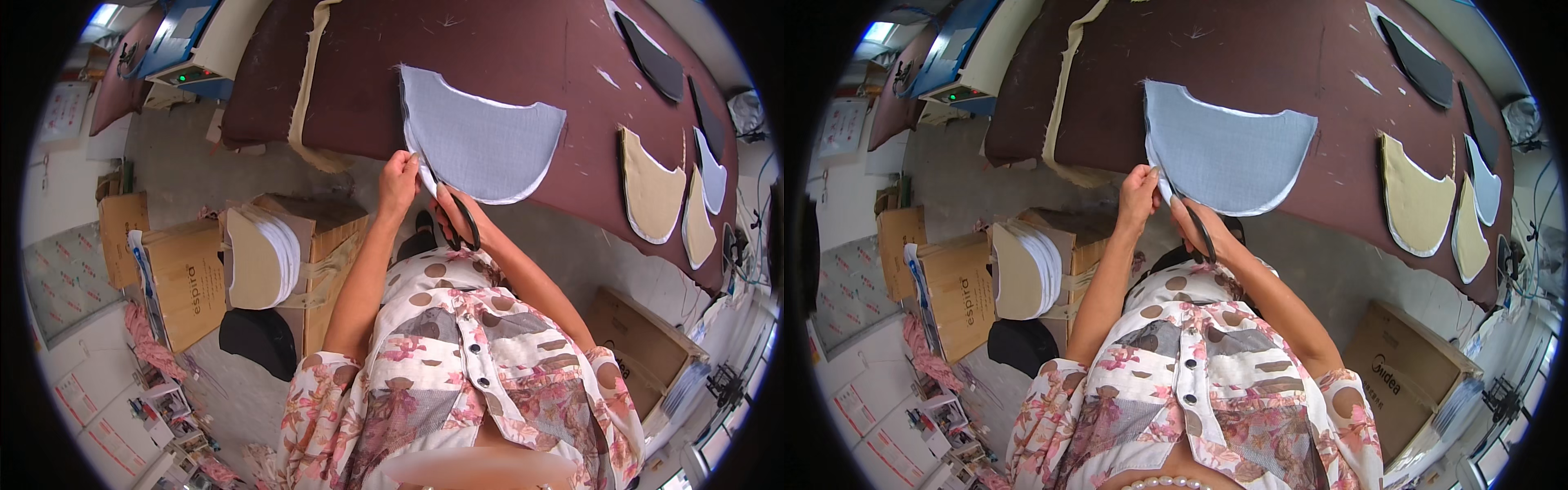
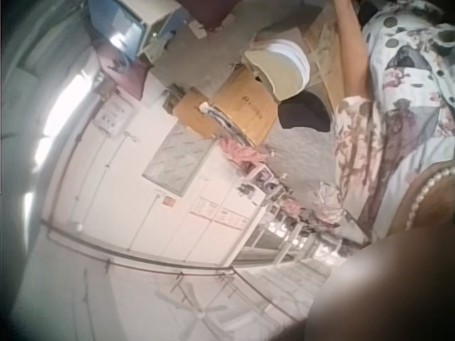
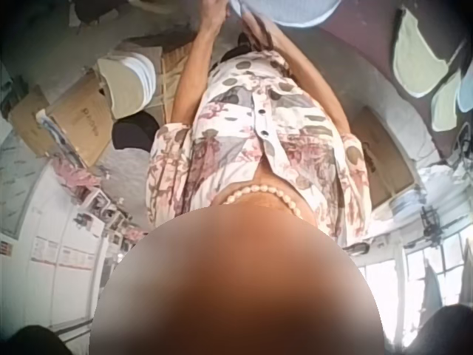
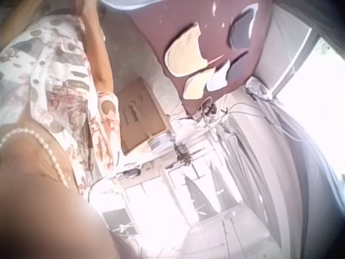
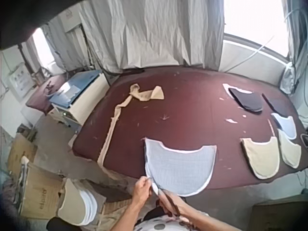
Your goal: The person uses shears to trim the edges of several light-colored fabric pieces on a brown worktable. They handle each piece individually, cutting along the perimeter and then placing the trimmed pieces aside. The person also moves a stack of similar pieces from a cardboard box onto the table.
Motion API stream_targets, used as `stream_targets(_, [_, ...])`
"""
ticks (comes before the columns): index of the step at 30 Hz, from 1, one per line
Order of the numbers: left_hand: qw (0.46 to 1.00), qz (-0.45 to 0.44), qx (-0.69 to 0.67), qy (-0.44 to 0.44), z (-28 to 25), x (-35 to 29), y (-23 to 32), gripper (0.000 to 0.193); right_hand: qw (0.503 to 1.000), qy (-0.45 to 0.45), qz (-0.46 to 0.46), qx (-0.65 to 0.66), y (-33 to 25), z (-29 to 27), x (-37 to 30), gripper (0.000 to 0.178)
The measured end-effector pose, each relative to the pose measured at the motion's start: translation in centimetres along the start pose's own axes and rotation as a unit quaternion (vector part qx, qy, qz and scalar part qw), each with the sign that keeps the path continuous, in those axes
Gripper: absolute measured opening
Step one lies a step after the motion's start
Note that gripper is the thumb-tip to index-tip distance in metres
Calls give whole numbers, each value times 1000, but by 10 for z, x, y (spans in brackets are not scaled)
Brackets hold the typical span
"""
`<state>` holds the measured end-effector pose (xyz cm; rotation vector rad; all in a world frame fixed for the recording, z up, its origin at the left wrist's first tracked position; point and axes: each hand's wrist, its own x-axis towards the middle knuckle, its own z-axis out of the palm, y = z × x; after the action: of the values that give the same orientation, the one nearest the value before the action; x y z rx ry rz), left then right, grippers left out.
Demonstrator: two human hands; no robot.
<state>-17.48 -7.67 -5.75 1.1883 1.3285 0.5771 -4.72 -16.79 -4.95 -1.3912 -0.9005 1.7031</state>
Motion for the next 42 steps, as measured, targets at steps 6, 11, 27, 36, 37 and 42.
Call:
stream_targets(6, [1000,11,-5,2,0,1,-4,23,1000,1,6,-1,-4,2,1,59])
stream_targets(11, [999,4,-39,-9,-1,1,-4,22,1000,16,-5,-20,8,3,0,58])
stream_targets(27, [999,-14,-41,-21,-7,1,0,25,1000,2,13,6,7,4,6,64])
stream_targets(36, [999,-6,-13,-44,-12,-1,4,24,999,-7,25,43,-8,8,11,60])
stream_targets(37, [999,-6,-17,-49,-13,0,3,24,999,-7,26,41,-8,7,11,59])
stream_targets(42, [995,-28,-58,-72,-18,0,7,24,1000,5,14,7,3,6,10,63])
